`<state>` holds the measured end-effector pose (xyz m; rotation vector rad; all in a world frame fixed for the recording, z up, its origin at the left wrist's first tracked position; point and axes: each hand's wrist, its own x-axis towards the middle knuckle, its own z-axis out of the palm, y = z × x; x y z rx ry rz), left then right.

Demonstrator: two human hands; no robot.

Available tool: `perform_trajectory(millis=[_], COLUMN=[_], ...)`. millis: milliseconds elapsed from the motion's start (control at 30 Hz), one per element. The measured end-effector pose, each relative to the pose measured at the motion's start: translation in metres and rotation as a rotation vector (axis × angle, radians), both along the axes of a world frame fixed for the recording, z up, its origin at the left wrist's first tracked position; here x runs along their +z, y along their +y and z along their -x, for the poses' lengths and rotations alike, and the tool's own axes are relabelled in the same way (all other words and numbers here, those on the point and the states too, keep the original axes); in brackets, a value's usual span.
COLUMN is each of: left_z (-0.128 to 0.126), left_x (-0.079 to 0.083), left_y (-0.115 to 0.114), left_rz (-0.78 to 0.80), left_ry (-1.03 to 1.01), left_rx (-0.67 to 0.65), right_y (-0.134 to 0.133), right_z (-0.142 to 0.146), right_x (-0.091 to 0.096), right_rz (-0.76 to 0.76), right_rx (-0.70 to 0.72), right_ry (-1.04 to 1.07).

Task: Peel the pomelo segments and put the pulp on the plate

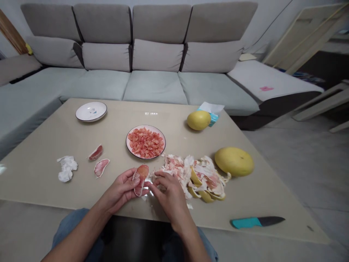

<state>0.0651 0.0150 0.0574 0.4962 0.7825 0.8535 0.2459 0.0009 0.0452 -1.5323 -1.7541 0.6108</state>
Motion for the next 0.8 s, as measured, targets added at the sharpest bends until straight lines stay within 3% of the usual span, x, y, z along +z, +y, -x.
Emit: perform_trajectory(millis=[100, 267, 800], left_z=[-0.001, -0.005, -0.009], left_x=[-0.003, -0.008, -0.014], left_y=[0.000, -0.001, -0.002], left_rz=[-0.036, -0.186, -0.273], left_ry=[0.069, 0.139, 0.355], left_rx=[0.045, 0.070, 0.111], right_y=[0.000, -0.002, -0.001], right_z=[0.001, 0.007, 0.014], right_x=[0.005, 0.015, 0.018], right_rz=[-0.046, 0.069, 0.099], right_rx=[-0.021, -0.026, -0.057], right_ry=[0.188, 0.370, 0.435])
